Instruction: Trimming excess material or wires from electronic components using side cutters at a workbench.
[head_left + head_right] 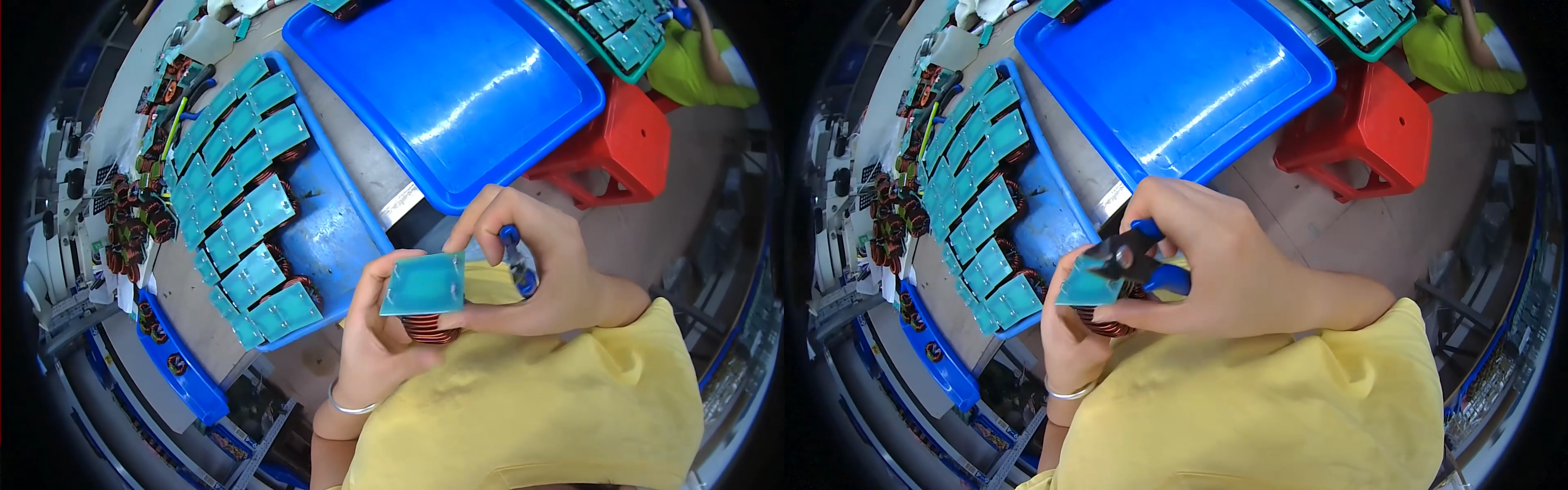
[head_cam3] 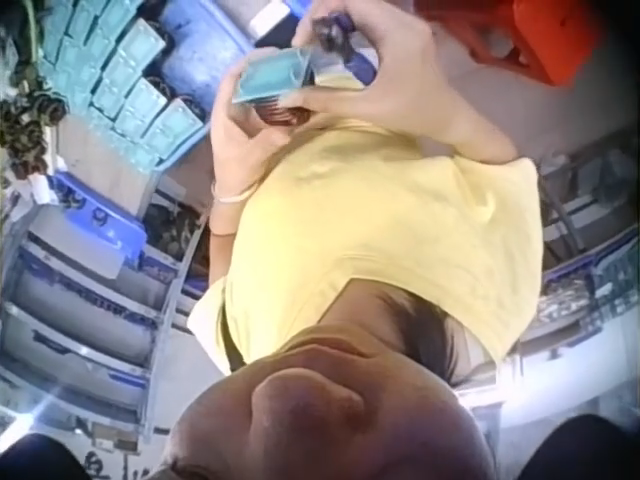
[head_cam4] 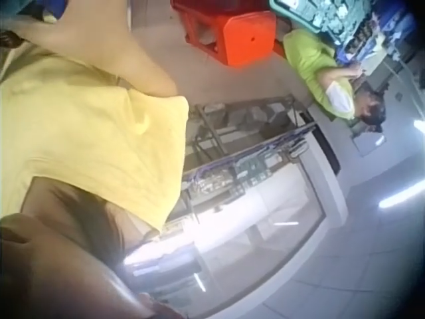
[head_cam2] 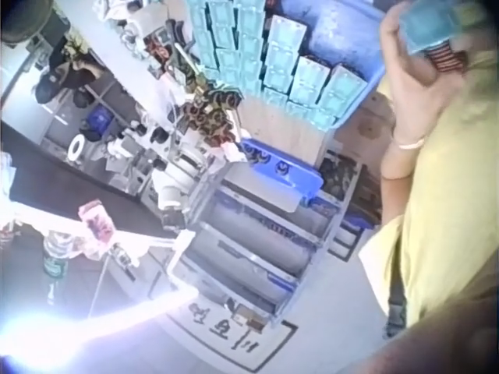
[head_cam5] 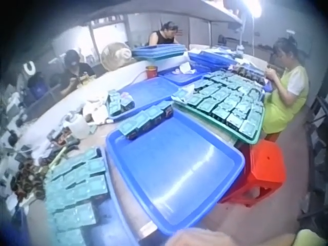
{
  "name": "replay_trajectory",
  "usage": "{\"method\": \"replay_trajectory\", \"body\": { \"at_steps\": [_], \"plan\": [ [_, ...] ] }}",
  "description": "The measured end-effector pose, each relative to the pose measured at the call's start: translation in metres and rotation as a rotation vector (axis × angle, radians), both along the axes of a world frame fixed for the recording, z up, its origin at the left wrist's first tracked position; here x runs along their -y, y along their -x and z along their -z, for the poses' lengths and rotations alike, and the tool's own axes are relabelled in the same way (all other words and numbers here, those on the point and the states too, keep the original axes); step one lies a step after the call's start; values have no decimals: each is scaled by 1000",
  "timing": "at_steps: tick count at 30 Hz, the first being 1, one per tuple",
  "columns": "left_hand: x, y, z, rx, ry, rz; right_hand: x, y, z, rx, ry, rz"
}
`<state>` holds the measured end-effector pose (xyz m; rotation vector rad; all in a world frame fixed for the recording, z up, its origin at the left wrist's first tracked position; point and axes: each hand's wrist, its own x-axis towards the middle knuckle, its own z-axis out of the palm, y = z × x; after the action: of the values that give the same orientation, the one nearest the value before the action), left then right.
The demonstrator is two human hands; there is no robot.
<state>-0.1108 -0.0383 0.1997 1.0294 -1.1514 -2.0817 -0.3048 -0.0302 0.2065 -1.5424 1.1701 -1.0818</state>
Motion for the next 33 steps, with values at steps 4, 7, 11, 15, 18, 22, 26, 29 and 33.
{"method": "replay_trajectory", "body": {
  "at_steps": [4, 7, 11, 15, 18, 22, 26, 29, 33],
  "plan": [
    [-2, -5, 4, -349, -329, -93, 5, -9, 0, -81, 116, 68],
    [2, -14, 7, -450, -432, -28, 5, -12, 1, 83, -7, 22],
    [4, -19, 8, -444, -450, 48, 9, -13, 0, 65, 52, -4],
    [6, -18, 9, -478, -422, 98, 9, -16, -4, 112, 25, -27],
    [6, -21, 11, -488, -420, 100, 11, -18, -9, 113, 17, -39],
    [8, -23, 15, -506, -430, 118, 15, -18, -7, 123, 43, -59],
    [11, -22, 14, -518, -451, 128, 20, -16, -7, 143, 40, -72],
    [16, -22, 12, -540, -428, 130, 25, -18, -9, 151, 74, -78],
    [28, -28, -1, -531, -306, 100, 36, -28, -22, 131, 104, -101]
  ]
}}
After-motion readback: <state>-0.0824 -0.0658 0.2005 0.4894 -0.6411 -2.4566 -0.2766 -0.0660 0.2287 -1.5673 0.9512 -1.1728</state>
